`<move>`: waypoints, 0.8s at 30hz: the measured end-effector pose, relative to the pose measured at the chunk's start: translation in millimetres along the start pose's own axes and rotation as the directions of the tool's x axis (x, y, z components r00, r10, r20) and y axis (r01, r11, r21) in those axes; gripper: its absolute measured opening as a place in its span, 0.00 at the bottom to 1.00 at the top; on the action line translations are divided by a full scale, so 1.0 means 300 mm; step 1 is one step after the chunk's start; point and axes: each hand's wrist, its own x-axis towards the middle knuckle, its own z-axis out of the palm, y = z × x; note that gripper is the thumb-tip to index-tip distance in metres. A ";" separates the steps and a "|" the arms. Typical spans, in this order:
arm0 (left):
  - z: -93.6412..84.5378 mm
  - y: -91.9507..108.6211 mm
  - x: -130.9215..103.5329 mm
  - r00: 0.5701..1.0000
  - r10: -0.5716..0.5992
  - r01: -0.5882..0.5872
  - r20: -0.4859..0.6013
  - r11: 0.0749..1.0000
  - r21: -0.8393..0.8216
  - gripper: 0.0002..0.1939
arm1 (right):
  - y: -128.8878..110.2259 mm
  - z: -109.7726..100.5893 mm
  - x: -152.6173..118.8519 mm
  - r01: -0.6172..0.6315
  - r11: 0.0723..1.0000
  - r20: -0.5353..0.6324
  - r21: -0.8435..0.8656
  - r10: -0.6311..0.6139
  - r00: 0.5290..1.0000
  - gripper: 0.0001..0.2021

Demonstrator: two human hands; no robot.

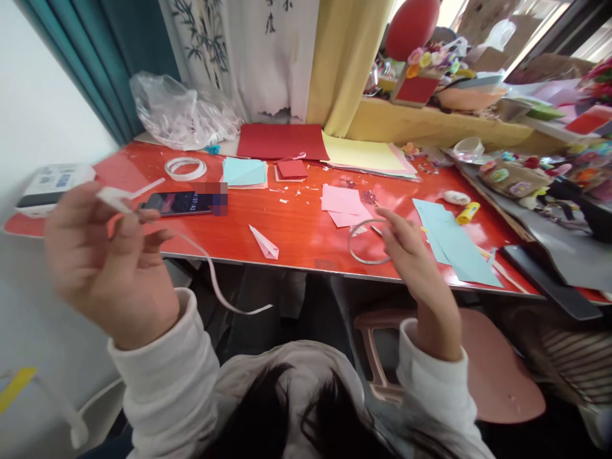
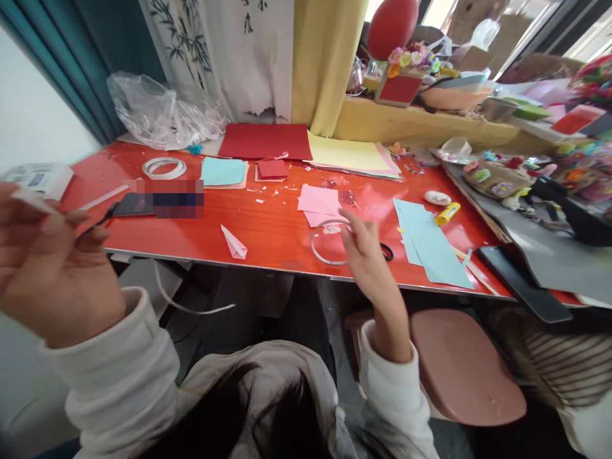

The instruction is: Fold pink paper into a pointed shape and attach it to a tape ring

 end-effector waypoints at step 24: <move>-0.135 -0.130 -0.013 0.999 -0.001 0.001 -0.044 1.000 -0.002 0.13 | -0.075 0.245 0.274 0.398 0.826 0.213 -0.399 -0.339 0.916 0.24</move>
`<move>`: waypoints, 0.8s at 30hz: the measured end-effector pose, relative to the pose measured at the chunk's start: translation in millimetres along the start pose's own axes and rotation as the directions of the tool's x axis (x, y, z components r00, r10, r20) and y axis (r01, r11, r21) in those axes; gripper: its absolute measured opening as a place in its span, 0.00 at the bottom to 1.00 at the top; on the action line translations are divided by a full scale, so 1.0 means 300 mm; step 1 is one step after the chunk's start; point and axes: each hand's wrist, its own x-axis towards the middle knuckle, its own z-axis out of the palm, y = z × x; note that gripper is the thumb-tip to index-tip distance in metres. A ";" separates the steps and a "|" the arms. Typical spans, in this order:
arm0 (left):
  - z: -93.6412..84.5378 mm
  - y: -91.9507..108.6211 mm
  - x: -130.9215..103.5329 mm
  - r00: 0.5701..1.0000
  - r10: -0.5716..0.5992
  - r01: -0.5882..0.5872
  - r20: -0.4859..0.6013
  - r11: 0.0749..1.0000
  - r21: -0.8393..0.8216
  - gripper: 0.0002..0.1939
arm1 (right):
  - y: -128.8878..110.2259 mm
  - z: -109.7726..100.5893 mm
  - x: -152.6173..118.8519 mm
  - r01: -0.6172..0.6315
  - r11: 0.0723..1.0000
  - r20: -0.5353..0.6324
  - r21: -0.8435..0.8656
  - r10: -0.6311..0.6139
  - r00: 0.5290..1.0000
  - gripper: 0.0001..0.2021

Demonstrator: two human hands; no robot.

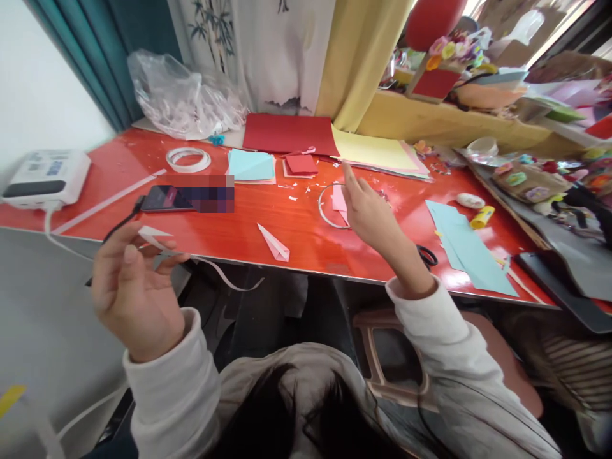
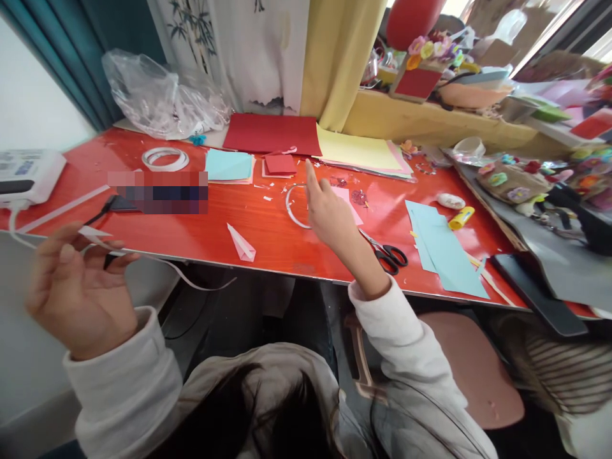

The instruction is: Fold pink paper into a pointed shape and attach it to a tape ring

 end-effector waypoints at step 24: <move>-0.051 -0.016 0.011 1.000 -0.022 0.023 -0.007 0.999 0.025 0.11 | -0.144 0.031 -0.060 0.076 0.993 0.064 0.090 -0.081 0.995 0.17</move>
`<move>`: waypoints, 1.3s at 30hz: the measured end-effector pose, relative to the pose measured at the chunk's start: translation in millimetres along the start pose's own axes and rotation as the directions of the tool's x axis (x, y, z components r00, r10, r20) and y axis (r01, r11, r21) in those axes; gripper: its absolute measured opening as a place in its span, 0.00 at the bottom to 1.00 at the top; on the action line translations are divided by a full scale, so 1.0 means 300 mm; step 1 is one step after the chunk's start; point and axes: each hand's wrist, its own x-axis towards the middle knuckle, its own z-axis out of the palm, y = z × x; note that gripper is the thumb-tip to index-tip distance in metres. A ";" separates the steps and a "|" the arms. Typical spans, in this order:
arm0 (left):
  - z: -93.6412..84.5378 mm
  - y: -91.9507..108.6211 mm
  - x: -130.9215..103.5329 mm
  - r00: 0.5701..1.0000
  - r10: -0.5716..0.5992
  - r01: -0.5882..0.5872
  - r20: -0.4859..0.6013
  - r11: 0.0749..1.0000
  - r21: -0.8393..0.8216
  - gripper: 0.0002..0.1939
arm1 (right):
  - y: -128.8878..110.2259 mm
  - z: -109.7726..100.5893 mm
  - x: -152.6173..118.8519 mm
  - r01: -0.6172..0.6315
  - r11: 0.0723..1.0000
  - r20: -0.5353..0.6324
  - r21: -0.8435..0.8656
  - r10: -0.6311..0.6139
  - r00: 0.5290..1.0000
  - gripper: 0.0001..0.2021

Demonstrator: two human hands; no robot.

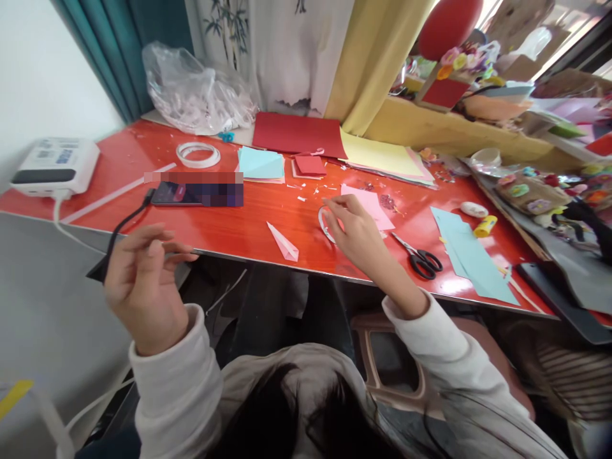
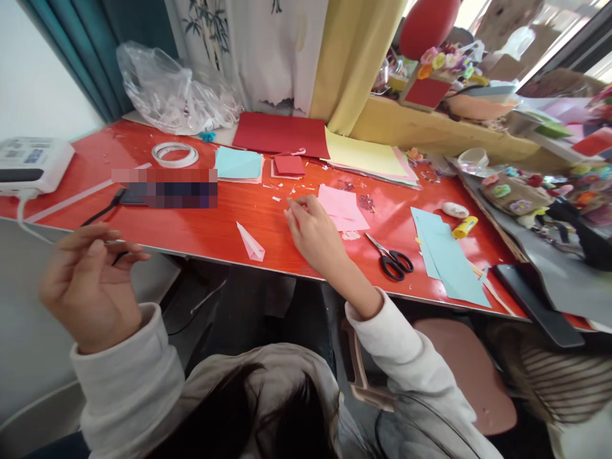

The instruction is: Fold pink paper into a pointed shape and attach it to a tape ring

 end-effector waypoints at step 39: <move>-0.020 -0.019 -0.001 0.995 0.079 -0.082 0.064 0.996 0.035 0.13 | 0.081 0.024 0.067 0.044 0.975 0.229 0.219 -0.095 0.969 0.35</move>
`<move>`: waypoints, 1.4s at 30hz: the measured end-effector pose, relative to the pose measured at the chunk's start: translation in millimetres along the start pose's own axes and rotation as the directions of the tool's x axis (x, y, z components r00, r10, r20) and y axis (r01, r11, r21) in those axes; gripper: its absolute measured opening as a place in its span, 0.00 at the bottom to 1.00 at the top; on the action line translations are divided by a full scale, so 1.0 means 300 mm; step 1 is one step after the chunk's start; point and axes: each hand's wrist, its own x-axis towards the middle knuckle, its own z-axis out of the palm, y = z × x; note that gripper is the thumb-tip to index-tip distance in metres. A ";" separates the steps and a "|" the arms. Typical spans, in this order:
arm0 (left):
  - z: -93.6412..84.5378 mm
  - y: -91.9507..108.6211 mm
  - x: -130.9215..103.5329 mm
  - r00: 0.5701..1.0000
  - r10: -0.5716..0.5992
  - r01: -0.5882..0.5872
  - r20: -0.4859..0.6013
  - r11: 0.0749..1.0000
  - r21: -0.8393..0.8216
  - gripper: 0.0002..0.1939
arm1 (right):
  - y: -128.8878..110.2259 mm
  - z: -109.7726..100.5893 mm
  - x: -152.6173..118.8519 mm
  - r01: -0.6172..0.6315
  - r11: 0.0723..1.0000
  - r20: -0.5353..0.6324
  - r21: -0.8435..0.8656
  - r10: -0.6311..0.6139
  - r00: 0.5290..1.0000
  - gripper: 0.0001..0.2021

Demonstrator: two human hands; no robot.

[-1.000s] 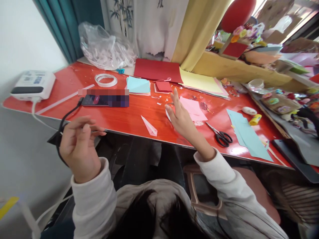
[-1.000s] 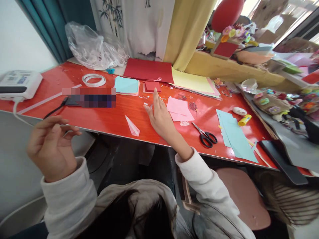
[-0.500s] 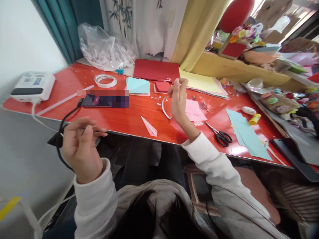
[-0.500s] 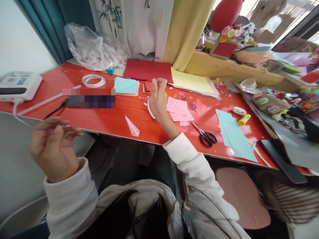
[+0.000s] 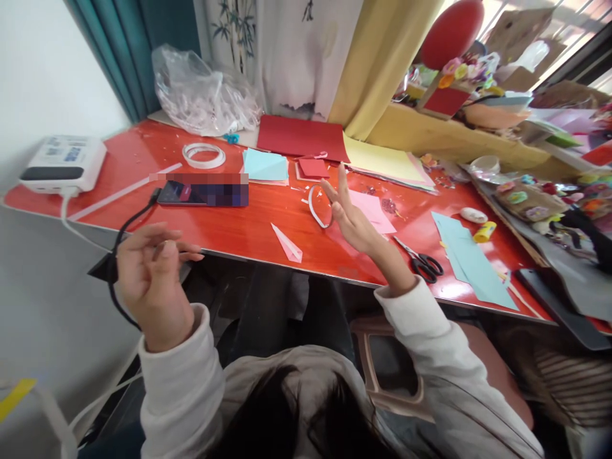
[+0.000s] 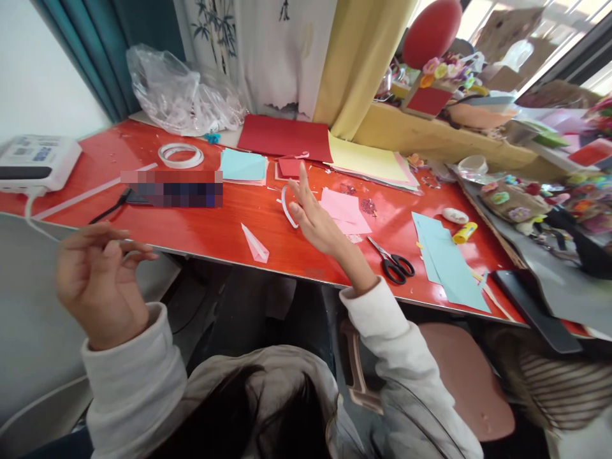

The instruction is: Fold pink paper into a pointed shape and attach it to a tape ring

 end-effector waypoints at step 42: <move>0.017 0.010 -0.023 0.995 -0.044 0.039 0.090 0.997 0.062 0.12 | -0.136 -0.038 -0.397 -0.041 0.977 0.005 -0.210 0.044 0.999 0.33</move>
